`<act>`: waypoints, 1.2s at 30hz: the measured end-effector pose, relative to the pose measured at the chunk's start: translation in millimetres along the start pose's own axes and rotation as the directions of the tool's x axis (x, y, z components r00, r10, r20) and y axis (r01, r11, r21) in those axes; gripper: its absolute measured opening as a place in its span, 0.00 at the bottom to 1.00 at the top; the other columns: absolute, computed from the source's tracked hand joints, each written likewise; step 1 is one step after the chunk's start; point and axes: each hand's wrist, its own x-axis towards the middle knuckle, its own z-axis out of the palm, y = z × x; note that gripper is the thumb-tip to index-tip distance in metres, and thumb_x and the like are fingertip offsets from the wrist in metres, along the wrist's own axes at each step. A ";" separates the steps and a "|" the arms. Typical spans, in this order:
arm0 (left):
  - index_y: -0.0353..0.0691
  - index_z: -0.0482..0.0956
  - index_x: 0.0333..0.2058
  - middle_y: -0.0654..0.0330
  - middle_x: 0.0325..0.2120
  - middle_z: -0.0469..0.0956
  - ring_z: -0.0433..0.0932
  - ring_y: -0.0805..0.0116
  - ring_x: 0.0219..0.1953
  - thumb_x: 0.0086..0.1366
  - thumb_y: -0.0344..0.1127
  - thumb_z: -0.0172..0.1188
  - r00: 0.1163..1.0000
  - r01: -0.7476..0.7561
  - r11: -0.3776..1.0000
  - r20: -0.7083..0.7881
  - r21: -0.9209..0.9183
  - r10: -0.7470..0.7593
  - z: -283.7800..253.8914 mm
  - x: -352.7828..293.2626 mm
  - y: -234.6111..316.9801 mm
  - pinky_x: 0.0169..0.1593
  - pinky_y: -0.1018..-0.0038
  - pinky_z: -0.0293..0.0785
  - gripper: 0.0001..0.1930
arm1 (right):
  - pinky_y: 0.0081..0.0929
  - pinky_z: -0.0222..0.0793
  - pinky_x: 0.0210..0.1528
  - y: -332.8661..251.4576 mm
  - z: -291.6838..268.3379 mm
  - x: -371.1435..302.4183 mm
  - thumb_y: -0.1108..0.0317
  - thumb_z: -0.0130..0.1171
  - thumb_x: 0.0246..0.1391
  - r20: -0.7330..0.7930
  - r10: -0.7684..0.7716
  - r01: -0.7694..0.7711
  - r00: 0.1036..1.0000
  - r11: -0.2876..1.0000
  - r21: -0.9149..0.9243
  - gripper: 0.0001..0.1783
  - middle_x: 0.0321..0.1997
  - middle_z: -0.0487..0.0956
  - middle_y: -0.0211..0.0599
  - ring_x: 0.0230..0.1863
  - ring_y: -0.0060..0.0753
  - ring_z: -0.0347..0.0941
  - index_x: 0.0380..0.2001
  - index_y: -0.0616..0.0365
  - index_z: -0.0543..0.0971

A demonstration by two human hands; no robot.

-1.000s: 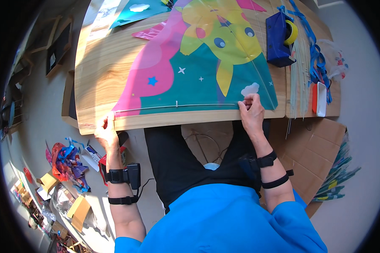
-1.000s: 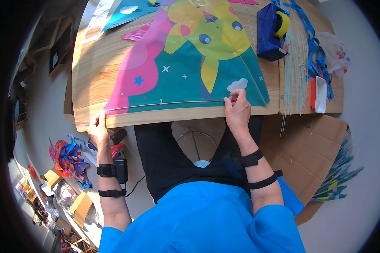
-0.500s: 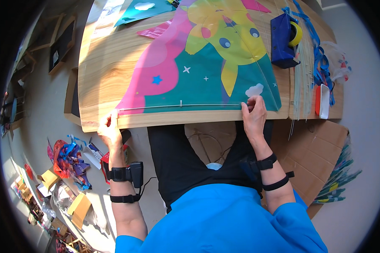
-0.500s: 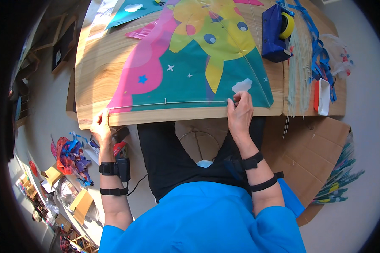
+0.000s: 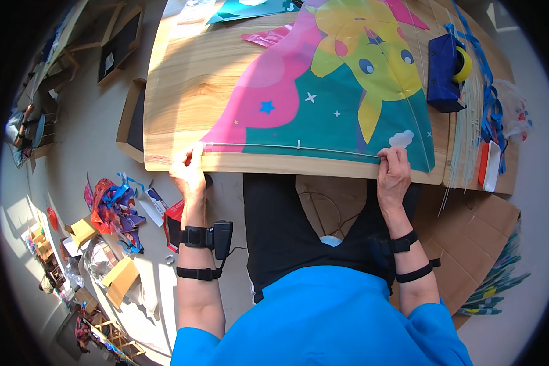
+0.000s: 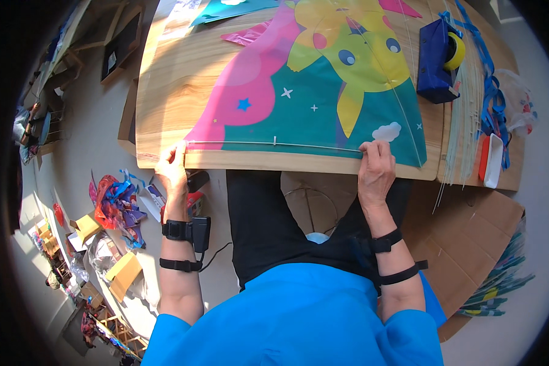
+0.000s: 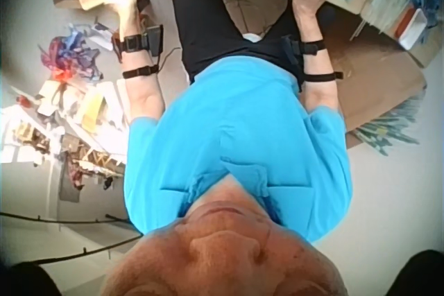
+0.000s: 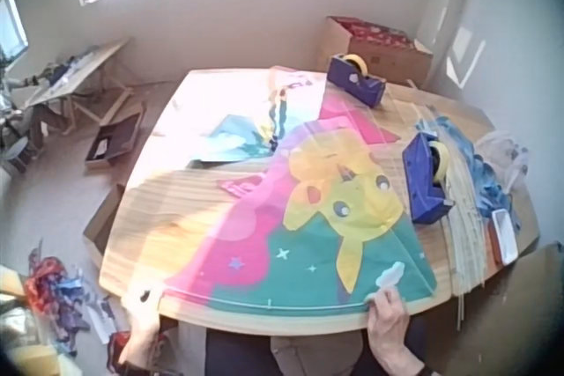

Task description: Assembling a kite by attaching support rods and tape to the kite skin.

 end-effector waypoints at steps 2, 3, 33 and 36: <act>0.36 0.84 0.33 0.63 0.27 0.83 0.78 0.76 0.31 0.57 0.36 0.71 1.000 -0.004 1.000 -0.003 0.008 0.004 -0.2 0.7 -0.1 0.40 0.77 0.74 0.10 | 0.37 0.68 0.40 -0.8 -0.4 0.4 0.80 0.58 0.48 -0.009 -0.015 0.015 1.000 1.000 -0.022 0.09 0.35 0.73 0.35 0.38 0.44 0.73 0.32 0.55 0.76; 0.36 0.84 0.33 0.62 0.27 0.83 0.78 0.77 0.31 0.57 0.36 0.71 1.000 -0.008 1.000 -0.007 0.018 0.008 -0.2 1.1 -1.0 0.40 0.77 0.74 0.10 | 0.37 0.68 0.40 -1.1 -0.5 0.3 0.80 0.58 0.47 -0.012 -0.019 0.019 1.000 0.999 -0.027 0.09 0.35 0.73 0.35 0.38 0.44 0.73 0.32 0.55 0.76; 0.36 0.84 0.33 0.63 0.28 0.82 0.77 0.77 0.31 0.58 0.37 0.70 0.999 -0.034 0.999 0.020 -0.010 0.034 -1.0 2.0 -6.7 0.39 0.77 0.74 0.10 | 0.51 0.63 0.64 1.5 -3.6 -14.5 0.80 0.60 0.45 -0.034 -0.213 0.211 0.976 0.975 -0.072 0.14 0.34 0.74 0.38 0.38 0.40 0.74 0.38 0.60 0.82; 0.37 0.84 0.32 0.64 0.26 0.81 0.76 0.77 0.29 0.58 0.36 0.69 0.999 -0.036 0.999 -0.001 -0.006 0.036 1.7 0.5 -6.0 0.37 0.77 0.73 0.10 | 0.52 0.63 0.63 1.1 -4.8 -16.2 0.80 0.60 0.46 -0.017 -0.219 0.217 0.976 0.973 -0.082 0.14 0.36 0.75 0.39 0.40 0.42 0.74 0.39 0.61 0.82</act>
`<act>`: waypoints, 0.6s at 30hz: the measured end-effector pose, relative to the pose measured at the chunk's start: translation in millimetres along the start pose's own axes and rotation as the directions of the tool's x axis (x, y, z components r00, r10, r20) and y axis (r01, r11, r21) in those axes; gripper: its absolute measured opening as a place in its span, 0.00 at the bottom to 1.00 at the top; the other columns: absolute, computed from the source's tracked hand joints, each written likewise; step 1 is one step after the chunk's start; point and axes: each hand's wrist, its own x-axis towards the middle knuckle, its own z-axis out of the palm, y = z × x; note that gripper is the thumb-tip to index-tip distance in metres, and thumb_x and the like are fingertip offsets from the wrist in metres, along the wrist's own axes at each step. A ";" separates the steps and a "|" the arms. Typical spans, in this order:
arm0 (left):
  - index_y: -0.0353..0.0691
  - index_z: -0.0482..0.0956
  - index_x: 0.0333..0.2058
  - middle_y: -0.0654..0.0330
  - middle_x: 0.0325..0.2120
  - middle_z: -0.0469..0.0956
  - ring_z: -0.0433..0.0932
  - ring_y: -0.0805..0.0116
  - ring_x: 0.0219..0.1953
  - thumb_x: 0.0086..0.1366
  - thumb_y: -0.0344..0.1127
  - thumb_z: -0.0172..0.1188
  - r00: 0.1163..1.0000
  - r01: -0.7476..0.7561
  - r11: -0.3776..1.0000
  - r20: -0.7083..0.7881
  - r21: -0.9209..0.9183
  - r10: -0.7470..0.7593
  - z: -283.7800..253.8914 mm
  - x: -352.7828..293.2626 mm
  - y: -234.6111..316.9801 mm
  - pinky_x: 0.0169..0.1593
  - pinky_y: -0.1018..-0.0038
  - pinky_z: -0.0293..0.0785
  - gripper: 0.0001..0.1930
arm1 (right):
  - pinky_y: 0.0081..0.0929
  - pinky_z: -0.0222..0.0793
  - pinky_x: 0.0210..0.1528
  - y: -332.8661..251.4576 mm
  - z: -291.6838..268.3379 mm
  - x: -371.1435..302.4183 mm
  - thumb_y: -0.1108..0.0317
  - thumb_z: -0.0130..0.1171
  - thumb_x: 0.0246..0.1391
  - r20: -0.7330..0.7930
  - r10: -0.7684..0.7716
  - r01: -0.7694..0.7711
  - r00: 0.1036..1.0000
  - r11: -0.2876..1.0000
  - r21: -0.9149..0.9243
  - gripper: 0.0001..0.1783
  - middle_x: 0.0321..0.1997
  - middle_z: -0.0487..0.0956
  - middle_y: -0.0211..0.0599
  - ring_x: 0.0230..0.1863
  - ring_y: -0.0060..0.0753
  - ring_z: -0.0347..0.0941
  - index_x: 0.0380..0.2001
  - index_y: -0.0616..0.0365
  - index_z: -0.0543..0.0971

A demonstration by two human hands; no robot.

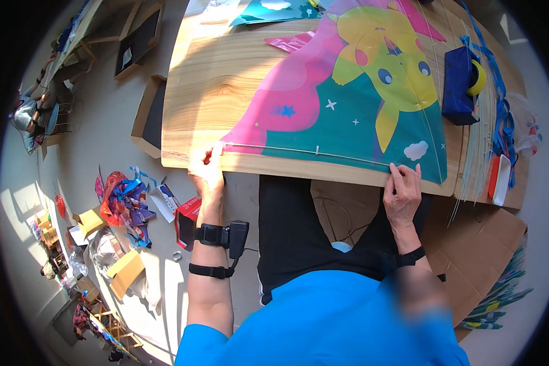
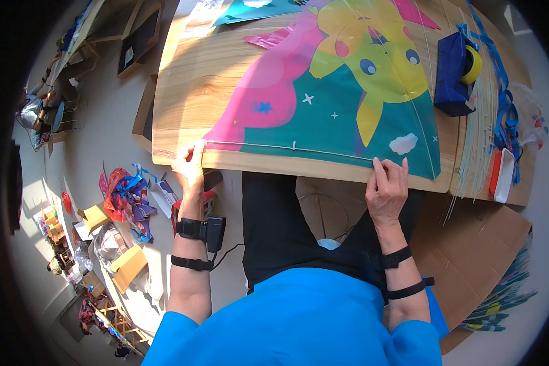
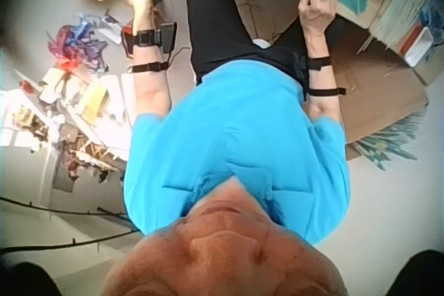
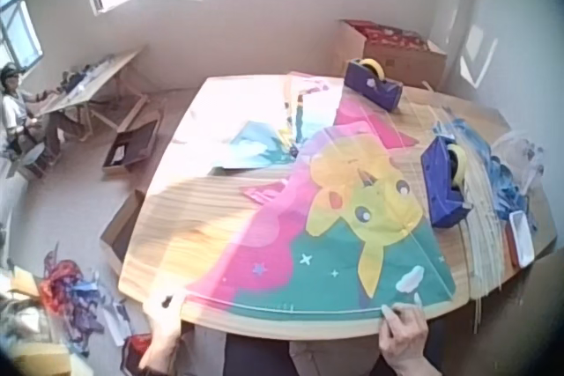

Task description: Assembling a kite by attaching support rods and tape to the kite skin.

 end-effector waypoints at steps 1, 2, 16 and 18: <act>0.36 0.83 0.31 0.63 0.26 0.81 0.76 0.77 0.28 0.57 0.36 0.70 1.000 0.009 0.999 -0.015 0.037 -0.008 0.6 0.0 1.0 0.36 0.77 0.73 0.10 | 0.52 0.63 0.63 -0.3 0.0 0.1 0.80 0.60 0.46 0.001 -0.005 0.005 1.000 1.000 -0.002 0.14 0.36 0.75 0.39 0.40 0.42 0.74 0.39 0.61 0.82; 0.36 0.84 0.31 0.63 0.25 0.81 0.76 0.77 0.28 0.56 0.37 0.70 1.000 0.001 1.000 -0.021 0.028 0.000 1.9 -1.2 2.3 0.35 0.77 0.74 0.10 | 0.52 0.63 0.63 1.5 0.5 -0.3 0.80 0.60 0.46 0.000 -0.010 0.010 1.000 1.000 -0.004 0.14 0.36 0.76 0.40 0.40 0.42 0.74 0.39 0.60 0.82; 0.36 0.83 0.31 0.63 0.25 0.79 0.75 0.76 0.28 0.55 0.35 0.71 0.998 0.017 0.999 -0.064 0.036 -0.015 6.3 -6.1 18.2 0.35 0.78 0.73 0.09 | 0.53 0.63 0.63 3.8 2.6 -0.9 0.81 0.59 0.45 -0.001 -0.018 0.018 1.000 1.000 -0.005 0.16 0.37 0.77 0.43 0.42 0.44 0.75 0.40 0.61 0.81; 0.36 0.84 0.30 0.63 0.25 0.79 0.75 0.76 0.28 0.55 0.35 0.71 0.997 0.031 0.999 -0.068 0.013 -0.030 6.9 -7.0 20.7 0.35 0.78 0.73 0.10 | 0.53 0.63 0.63 4.4 3.2 -1.1 0.81 0.59 0.45 -0.002 -0.020 0.020 1.000 1.000 -0.008 0.16 0.37 0.77 0.43 0.42 0.45 0.75 0.40 0.61 0.81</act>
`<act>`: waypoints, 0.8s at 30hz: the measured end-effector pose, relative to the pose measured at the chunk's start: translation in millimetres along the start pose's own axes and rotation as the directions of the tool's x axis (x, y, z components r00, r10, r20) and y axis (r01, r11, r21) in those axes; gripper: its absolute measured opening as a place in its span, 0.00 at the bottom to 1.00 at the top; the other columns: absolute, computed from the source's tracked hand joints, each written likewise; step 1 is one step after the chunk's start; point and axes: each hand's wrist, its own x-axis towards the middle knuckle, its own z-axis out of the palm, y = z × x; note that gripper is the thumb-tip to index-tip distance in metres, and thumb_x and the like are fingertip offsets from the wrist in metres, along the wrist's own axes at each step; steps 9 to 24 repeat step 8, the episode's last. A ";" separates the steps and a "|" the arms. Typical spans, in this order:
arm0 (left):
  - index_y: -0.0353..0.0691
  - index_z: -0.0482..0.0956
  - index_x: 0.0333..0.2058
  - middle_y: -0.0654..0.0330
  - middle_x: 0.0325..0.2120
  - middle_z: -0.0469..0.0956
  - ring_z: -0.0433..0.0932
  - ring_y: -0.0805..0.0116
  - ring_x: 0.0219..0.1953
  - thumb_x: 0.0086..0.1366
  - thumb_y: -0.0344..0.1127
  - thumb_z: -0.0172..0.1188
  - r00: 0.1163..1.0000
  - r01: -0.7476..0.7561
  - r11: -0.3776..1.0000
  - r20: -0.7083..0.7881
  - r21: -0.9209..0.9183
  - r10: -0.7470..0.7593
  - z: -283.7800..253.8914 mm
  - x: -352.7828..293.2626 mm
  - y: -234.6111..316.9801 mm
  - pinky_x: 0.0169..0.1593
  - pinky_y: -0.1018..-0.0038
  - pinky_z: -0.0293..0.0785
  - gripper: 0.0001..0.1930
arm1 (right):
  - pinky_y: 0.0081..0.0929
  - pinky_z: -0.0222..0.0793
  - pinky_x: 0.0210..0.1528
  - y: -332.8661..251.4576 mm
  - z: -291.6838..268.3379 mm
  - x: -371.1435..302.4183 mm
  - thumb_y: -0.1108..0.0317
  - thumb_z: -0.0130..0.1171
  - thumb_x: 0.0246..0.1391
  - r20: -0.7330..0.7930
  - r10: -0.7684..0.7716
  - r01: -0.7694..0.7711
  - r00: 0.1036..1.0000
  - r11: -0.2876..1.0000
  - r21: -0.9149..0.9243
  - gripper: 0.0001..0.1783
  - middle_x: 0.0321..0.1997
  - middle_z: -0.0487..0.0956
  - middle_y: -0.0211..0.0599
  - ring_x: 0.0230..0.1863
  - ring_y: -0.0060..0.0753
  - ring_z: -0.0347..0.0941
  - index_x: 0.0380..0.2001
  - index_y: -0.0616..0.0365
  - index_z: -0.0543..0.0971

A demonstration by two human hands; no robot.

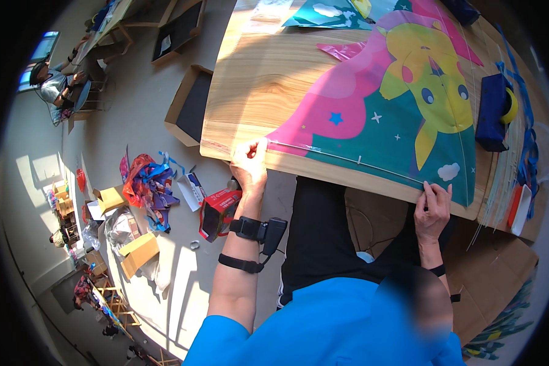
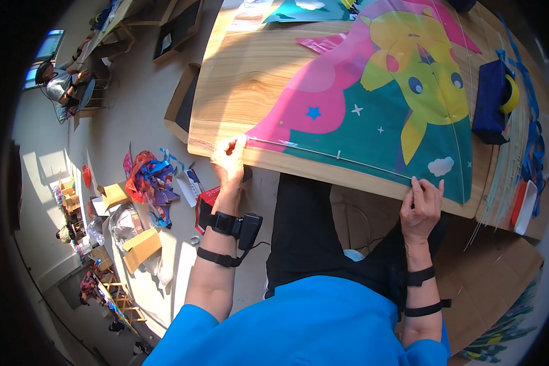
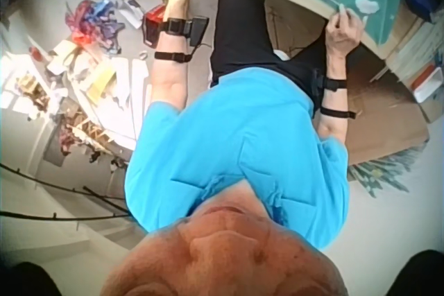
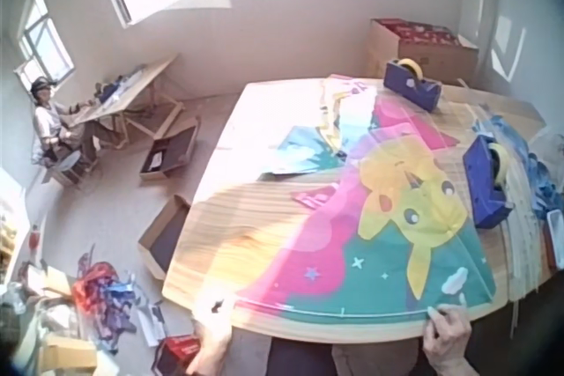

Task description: Assembling a kite by attaching support rods and tape to the kite skin.

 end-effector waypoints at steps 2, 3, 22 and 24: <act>0.36 0.84 0.30 0.63 0.25 0.79 0.75 0.76 0.27 0.54 0.36 0.72 1.000 -0.002 1.000 -0.003 0.012 0.002 -0.2 -0.4 2.0 0.35 0.77 0.73 0.10 | 0.53 0.63 0.63 0.3 0.0 -0.2 0.81 0.59 0.45 0.002 0.000 0.000 1.000 1.000 -0.007 0.16 0.36 0.77 0.43 0.42 0.45 0.75 0.40 0.61 0.81; 0.36 0.84 0.30 0.63 0.25 0.79 0.75 0.76 0.27 0.54 0.36 0.72 1.000 -0.013 0.999 -0.005 0.036 0.013 -0.2 -0.3 2.4 0.35 0.77 0.73 0.10 | 0.53 0.63 0.63 0.1 -0.4 0.0 0.81 0.59 0.45 0.002 0.002 -0.002 1.000 1.000 -0.003 0.16 0.36 0.77 0.43 0.42 0.45 0.75 0.40 0.61 0.81; 0.36 0.84 0.35 0.60 0.29 0.83 0.78 0.75 0.32 0.56 0.35 0.71 0.998 0.031 0.996 0.043 0.086 -0.035 -1.5 4.4 -1.9 0.41 0.77 0.74 0.11 | 0.53 0.62 0.64 0.5 -0.5 0.5 0.80 0.59 0.45 0.007 0.008 -0.008 1.000 1.000 0.008 0.16 0.37 0.77 0.43 0.42 0.45 0.75 0.40 0.60 0.81; 0.36 0.84 0.35 0.60 0.29 0.83 0.78 0.75 0.32 0.56 0.35 0.71 0.998 0.031 0.996 0.043 0.086 -0.035 -1.5 4.4 -1.9 0.41 0.77 0.74 0.11 | 0.53 0.62 0.64 0.5 -0.5 0.5 0.80 0.59 0.45 0.007 0.008 -0.008 1.000 1.000 0.008 0.16 0.37 0.77 0.43 0.42 0.45 0.75 0.40 0.60 0.81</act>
